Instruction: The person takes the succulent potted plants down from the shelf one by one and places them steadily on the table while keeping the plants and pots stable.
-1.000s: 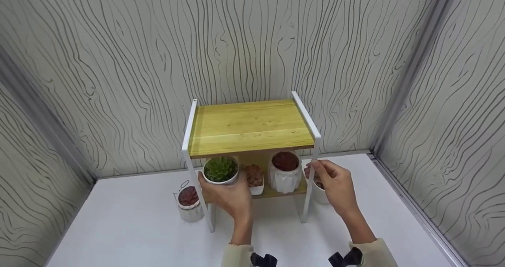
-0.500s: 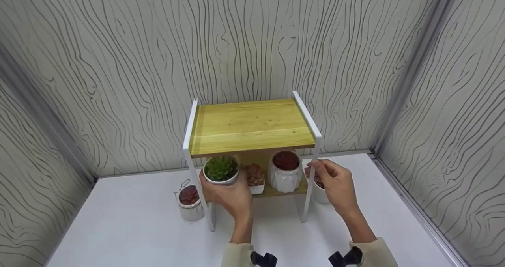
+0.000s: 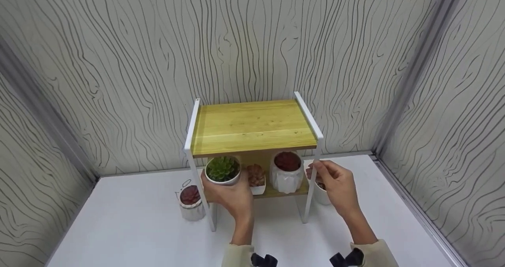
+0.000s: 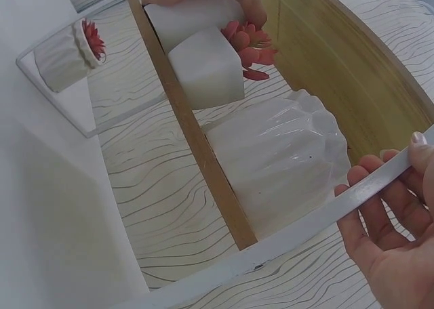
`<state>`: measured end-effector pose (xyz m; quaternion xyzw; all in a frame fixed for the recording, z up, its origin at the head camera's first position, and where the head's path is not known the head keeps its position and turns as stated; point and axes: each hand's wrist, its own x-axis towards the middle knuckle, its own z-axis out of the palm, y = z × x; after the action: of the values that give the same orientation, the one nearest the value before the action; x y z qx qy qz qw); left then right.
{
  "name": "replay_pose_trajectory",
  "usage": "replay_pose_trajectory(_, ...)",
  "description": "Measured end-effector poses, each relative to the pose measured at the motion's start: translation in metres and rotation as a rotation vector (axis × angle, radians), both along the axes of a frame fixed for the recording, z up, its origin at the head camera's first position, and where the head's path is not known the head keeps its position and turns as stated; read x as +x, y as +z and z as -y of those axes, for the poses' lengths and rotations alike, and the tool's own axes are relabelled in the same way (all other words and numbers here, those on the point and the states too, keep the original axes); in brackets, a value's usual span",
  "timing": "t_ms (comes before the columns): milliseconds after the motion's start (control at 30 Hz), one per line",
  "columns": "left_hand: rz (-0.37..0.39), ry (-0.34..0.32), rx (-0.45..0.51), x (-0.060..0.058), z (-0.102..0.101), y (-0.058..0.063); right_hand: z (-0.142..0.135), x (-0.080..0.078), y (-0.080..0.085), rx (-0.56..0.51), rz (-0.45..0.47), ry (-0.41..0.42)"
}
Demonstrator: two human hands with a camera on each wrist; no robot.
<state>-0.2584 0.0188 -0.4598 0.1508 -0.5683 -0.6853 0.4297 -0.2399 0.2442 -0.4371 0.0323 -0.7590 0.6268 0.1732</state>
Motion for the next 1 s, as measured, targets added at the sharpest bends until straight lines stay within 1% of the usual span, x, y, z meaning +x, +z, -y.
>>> replay_pose_trajectory(233,0.056,-0.017,-0.012,0.005,-0.002,0.001,0.000,0.001,0.000,0.003,0.005,0.000)
replay_pose_trajectory(467,0.043,0.017,0.005,0.006,-0.002,0.002,0.000,0.000,0.000,0.013,0.002,-0.006)
replay_pose_trajectory(667,0.035,0.017,-0.008,0.010,-0.001,0.005,0.000,0.001,0.000,0.004,0.004,-0.002)
replay_pose_trajectory(1000,0.052,-0.030,-0.002,0.019,-0.001,0.008,0.000,0.001,-0.001,-0.002,0.006,-0.005)
